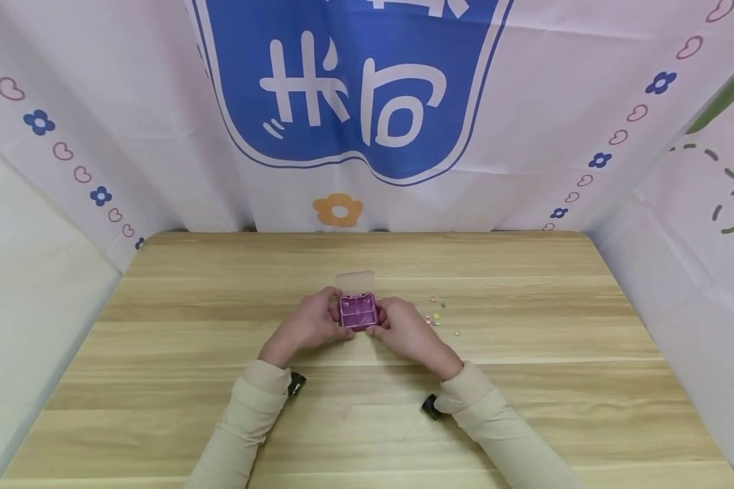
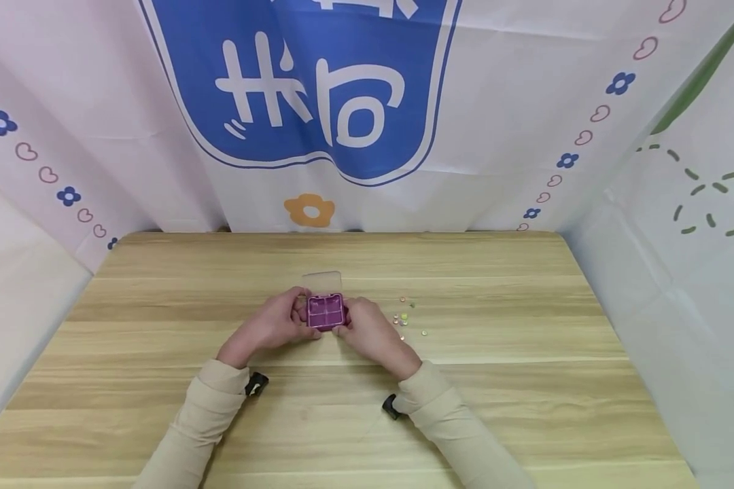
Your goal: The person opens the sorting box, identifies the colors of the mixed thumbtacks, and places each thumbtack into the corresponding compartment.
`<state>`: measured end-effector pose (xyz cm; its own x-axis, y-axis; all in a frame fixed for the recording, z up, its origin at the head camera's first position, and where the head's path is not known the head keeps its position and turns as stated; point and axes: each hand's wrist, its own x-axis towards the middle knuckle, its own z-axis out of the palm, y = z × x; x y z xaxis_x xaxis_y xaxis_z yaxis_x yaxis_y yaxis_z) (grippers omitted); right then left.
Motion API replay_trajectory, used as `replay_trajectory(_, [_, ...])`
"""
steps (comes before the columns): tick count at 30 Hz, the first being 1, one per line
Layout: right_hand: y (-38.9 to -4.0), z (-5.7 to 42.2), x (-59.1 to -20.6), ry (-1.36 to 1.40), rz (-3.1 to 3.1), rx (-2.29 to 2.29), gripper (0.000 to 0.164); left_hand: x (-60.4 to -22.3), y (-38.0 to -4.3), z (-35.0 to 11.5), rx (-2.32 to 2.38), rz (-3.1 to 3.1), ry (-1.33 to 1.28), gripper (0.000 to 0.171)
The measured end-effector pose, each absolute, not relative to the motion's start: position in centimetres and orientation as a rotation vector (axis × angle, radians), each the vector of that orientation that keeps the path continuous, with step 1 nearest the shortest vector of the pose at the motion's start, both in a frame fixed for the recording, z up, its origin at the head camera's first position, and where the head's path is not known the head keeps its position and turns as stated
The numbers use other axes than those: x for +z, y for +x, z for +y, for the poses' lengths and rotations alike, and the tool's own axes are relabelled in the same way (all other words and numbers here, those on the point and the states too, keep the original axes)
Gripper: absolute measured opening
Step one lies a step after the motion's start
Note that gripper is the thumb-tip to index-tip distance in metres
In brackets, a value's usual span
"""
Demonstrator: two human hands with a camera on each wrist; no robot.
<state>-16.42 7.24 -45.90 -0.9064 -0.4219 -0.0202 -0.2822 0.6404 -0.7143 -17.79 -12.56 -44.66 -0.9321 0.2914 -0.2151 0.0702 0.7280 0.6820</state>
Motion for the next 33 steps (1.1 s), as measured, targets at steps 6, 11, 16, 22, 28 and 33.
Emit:
replay_trajectory(6, [-16.4,7.3,-45.8,-0.595,2.682,-1.101,0.03,-44.7,-17.9,-12.4,1.006,2.629,0.282,0.084])
replay_trajectory(11, [-16.4,7.4,-45.7,-0.602,2.701,-1.069,0.032,-44.8,-17.9,-12.3,1.001,2.635,0.291,0.084])
replay_trajectory(16, [-16.6,7.8,-45.6,-0.662,2.676,-1.054,0.022,-44.9,-17.9,-12.4,0.981,2.629,0.281,0.083])
replay_trajectory(22, [-17.1,9.5,-44.2,-0.66,2.694,-1.014,0.029,-44.6,-17.8,-12.4,0.984,2.636,0.267,0.084])
replay_trajectory(28, [-17.8,12.1,-42.6,-0.574,2.747,-1.007,0.039,-44.7,-17.6,-12.3,0.985,2.632,0.256,0.086])
replay_trajectory(33, [-18.6,14.5,-41.9,-0.547,2.765,-1.005,0.037,-44.6,-17.6,-12.3,1.03,2.627,0.281,0.086])
